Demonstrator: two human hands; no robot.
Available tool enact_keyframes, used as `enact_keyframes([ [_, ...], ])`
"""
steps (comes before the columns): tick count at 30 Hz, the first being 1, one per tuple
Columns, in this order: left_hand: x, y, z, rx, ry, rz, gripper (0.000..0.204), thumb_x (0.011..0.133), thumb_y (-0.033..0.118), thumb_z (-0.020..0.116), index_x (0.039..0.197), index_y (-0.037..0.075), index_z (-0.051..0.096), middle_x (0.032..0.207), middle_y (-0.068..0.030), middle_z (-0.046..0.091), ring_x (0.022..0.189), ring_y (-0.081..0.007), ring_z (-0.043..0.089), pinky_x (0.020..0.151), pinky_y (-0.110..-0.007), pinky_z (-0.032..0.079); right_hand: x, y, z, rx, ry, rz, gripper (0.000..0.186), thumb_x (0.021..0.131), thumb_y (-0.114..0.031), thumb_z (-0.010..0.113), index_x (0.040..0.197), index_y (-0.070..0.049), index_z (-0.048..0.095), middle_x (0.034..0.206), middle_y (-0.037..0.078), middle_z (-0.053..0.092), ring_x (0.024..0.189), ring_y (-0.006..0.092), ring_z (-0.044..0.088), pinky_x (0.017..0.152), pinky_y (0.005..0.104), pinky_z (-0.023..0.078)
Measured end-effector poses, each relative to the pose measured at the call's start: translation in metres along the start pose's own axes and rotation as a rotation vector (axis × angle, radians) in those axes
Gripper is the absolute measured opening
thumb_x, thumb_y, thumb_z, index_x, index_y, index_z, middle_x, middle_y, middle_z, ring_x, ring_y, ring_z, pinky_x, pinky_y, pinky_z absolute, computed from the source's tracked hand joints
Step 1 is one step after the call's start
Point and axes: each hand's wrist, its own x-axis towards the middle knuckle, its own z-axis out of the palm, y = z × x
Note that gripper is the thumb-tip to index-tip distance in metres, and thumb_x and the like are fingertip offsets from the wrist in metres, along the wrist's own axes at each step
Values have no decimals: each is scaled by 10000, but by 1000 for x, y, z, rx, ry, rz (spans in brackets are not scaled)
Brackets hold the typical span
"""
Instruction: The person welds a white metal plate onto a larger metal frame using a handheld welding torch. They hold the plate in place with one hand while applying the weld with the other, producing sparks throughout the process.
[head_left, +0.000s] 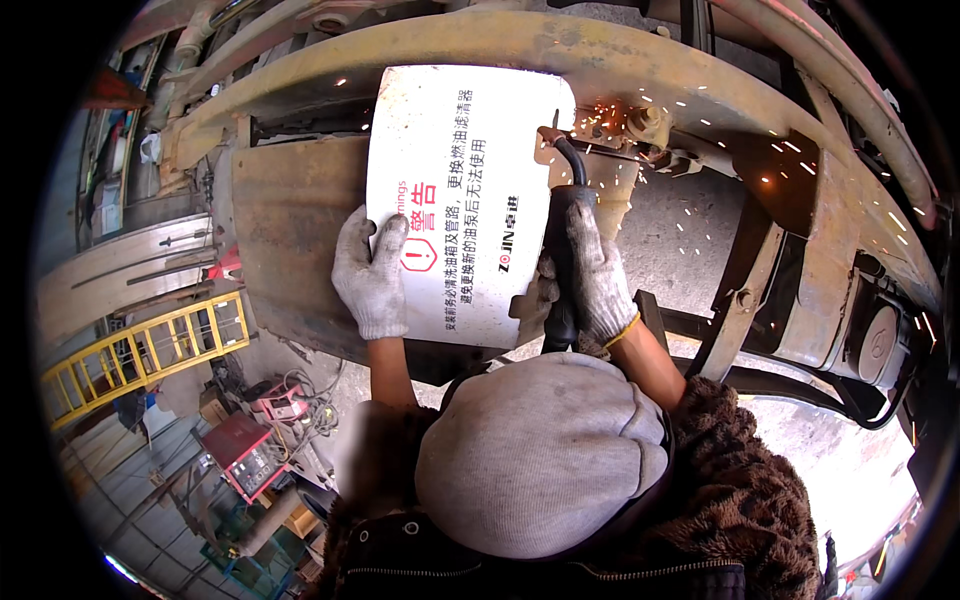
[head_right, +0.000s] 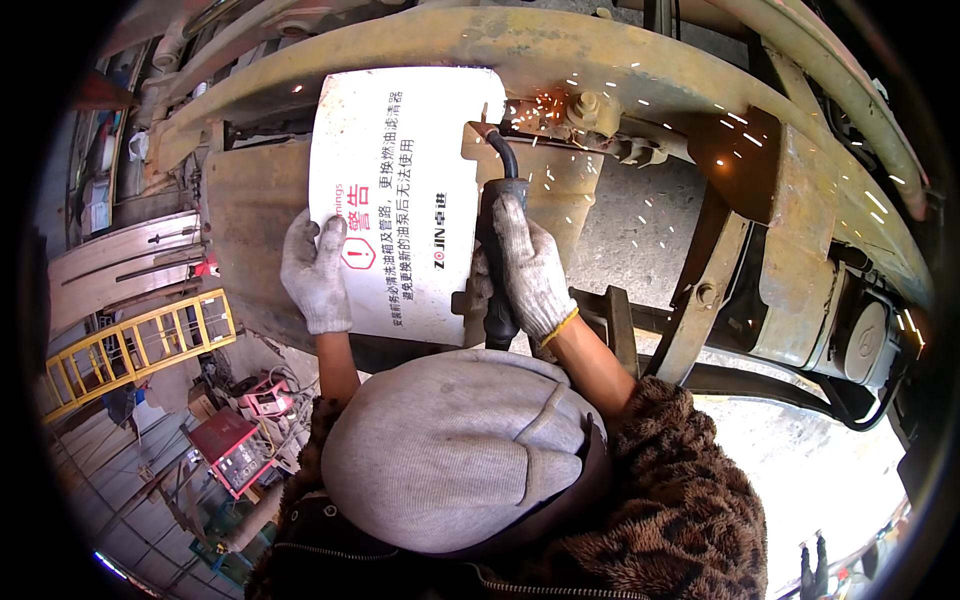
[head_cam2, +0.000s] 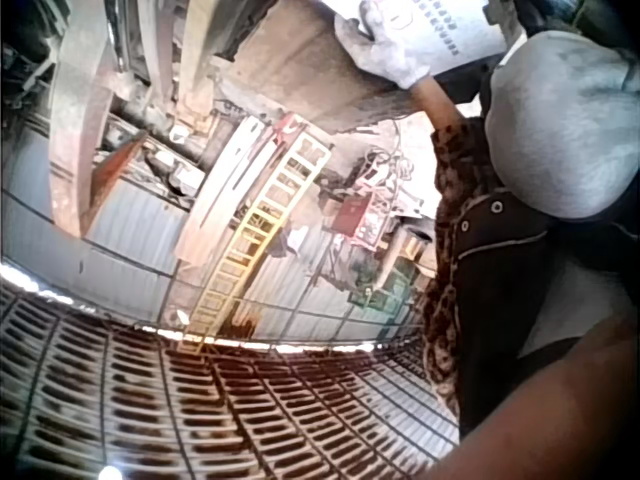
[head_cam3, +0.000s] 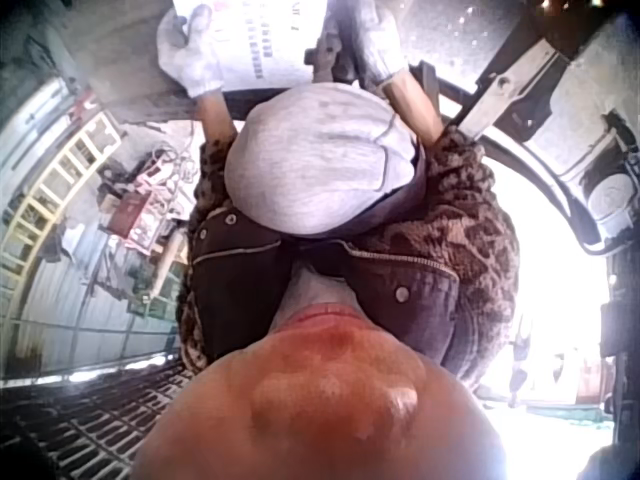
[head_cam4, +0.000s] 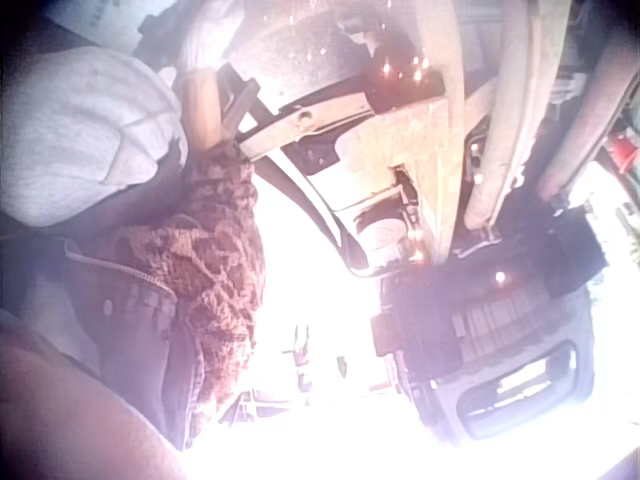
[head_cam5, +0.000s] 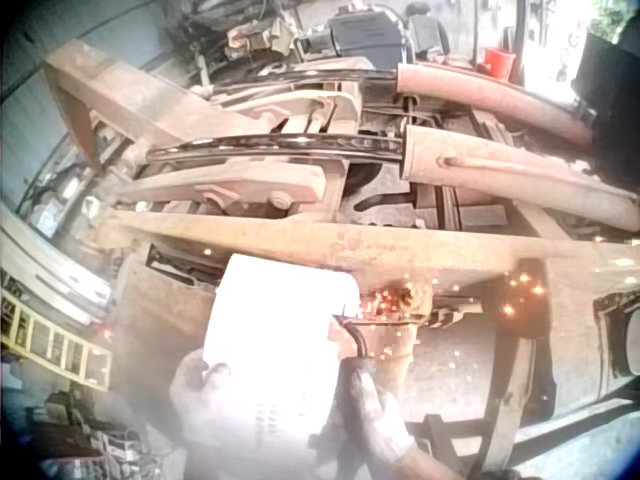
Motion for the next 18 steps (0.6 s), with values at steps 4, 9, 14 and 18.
enact_keyframes([
  [4,0,-2,-1,84,-11,57,424,819,121,698,1148,-82,525,1001,-105,601,884,-139,573,785,-248,459,0,0,3,-17,40,-44,494,910,-517,479,897,-26,532,604,32,525,448,120,505,407,244,428],
  [9,0,7,2,69,0,28,413,812,118,705,1135,-79,539,993,-96,600,881,-136,572,778,-241,459,4,6,0,-10,21,-82,493,906,-517,486,909,-25,519,603,38,525,442,127,505,399,250,430],
  [14,3,-1,0,87,-17,66,411,813,106,702,1141,-79,536,1004,-105,595,890,-136,570,777,-242,458,-1,-2,4,-6,34,-51,488,905,-517,488,894,-30,514,605,44,524,434,132,504,396,253,430],
  [18,3,0,0,82,-26,97,409,815,96,698,1147,-77,533,1003,-108,595,889,-136,571,776,-243,457,-1,-2,2,-4,18,-39,492,902,-522,490,890,-31,513,603,42,522,435,134,505,400,256,432],
])
